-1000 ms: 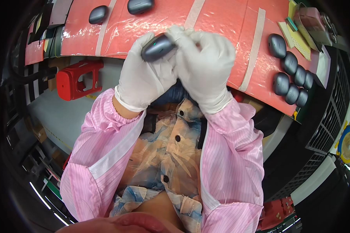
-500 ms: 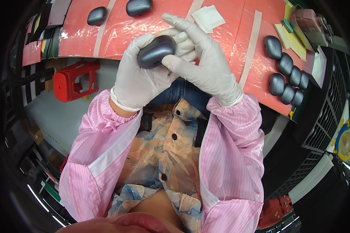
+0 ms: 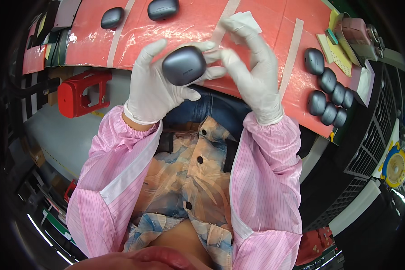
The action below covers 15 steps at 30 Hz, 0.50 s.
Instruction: Cleaning the interior and exterior of earbud charging cases using a wipe at an electronics factory station.
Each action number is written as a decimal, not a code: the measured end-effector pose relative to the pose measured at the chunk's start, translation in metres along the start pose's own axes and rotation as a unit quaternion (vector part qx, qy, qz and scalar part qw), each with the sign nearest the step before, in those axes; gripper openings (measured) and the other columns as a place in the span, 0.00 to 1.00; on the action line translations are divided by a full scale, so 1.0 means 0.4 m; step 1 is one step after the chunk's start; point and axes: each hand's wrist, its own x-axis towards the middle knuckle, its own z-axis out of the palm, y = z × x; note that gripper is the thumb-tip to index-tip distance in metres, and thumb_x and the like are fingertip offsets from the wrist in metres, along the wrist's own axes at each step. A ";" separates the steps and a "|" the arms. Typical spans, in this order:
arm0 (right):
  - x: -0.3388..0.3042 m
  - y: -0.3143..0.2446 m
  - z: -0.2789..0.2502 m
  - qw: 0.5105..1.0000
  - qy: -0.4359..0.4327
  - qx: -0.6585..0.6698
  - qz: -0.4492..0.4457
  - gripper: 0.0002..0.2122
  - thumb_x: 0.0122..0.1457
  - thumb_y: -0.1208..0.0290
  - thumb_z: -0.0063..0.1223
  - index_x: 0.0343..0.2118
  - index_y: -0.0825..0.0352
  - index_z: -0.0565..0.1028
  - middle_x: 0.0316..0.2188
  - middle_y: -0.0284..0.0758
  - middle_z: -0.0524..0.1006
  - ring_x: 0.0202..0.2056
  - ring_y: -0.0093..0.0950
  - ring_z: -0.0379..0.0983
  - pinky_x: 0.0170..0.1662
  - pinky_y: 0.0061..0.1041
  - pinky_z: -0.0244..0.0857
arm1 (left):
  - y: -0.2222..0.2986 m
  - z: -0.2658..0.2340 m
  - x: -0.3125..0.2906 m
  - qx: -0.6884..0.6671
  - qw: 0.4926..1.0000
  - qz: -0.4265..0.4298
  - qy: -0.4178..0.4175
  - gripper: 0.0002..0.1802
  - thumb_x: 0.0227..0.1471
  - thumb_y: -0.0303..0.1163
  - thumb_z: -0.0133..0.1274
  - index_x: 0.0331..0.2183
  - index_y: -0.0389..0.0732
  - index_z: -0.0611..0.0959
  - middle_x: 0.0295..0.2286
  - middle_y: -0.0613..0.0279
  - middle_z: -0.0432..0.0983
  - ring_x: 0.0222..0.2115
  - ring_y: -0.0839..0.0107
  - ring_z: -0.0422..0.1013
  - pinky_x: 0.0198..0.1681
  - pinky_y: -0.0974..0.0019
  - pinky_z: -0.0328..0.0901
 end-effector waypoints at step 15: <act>0.000 -0.053 0.065 0.930 -0.030 -0.335 -0.147 0.14 0.48 0.87 0.53 0.36 0.64 0.80 0.28 0.33 0.75 0.32 0.27 0.71 0.38 0.25 0.66 | -0.031 -0.032 -0.011 0.612 0.689 0.376 0.097 0.47 0.41 0.20 0.61 0.61 0.38 0.56 0.54 0.50 0.65 0.55 0.63 0.64 0.55 0.66 0.61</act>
